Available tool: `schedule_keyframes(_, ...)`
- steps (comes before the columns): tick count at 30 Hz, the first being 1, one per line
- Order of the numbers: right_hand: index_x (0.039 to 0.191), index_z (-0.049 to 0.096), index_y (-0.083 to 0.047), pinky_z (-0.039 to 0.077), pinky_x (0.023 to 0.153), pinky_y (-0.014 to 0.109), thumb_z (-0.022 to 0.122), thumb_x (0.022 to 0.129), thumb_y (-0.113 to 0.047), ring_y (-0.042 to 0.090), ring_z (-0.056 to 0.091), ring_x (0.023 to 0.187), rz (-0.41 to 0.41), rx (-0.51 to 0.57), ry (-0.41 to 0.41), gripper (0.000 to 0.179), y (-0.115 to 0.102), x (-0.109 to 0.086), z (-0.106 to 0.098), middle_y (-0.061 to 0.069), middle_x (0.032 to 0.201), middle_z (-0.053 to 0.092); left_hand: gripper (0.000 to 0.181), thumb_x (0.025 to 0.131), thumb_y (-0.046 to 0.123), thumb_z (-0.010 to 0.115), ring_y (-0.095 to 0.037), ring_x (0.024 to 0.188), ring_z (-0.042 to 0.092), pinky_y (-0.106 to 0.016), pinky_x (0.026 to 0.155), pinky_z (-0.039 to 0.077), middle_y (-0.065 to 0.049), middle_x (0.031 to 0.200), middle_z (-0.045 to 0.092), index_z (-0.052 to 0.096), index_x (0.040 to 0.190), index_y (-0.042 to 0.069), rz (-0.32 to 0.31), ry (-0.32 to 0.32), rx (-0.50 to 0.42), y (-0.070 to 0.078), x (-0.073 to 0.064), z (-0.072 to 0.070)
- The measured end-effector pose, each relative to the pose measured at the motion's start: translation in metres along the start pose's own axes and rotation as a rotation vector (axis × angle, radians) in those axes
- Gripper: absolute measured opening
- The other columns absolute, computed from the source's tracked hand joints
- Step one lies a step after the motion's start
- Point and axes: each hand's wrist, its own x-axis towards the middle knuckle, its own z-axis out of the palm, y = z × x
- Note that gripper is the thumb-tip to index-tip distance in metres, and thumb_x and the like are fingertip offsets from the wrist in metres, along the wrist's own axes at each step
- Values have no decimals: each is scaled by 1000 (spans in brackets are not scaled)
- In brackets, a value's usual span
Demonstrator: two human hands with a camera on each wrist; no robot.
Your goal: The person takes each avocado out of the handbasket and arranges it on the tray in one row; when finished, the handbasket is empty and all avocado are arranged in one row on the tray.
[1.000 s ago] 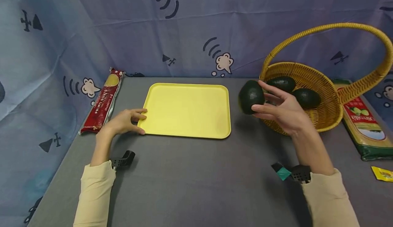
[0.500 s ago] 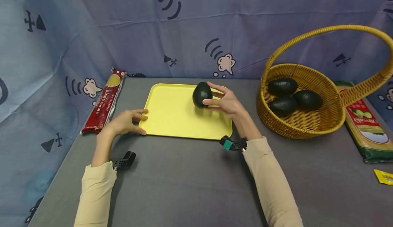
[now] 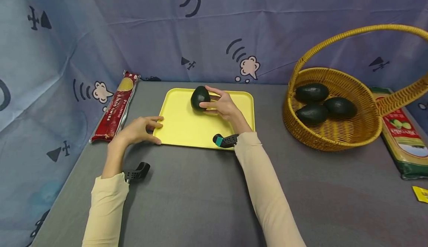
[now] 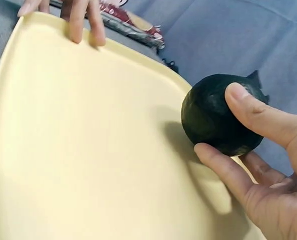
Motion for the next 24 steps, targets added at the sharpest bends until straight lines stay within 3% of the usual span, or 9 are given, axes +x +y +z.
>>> schedule_keyframes(9,148,39,-16,49,89,50,64,84,12,36,51,121,-33,-24,5,74,10,26,32,20,140,43,61,73,11,83,-31,129,45,-44,108,34,-11,146,45,59,126,-7,-5,2,-11,-1,0,3)
schedule_keyframes(17,147,40,-15,50,91,44,69,83,6,33,56,117,-70,-86,48,73,10,44,58,21,135,50,60,73,11,83,-30,133,41,-44,110,31,-10,147,44,60,125,-7,-20,6,-22,1,1,0)
schedule_keyframes(24,148,39,-13,51,90,41,71,84,0,31,50,125,-99,-126,49,73,13,55,71,16,143,41,60,73,12,84,-30,132,43,-43,109,32,-10,146,45,60,125,-7,-20,10,-10,-2,2,-1)
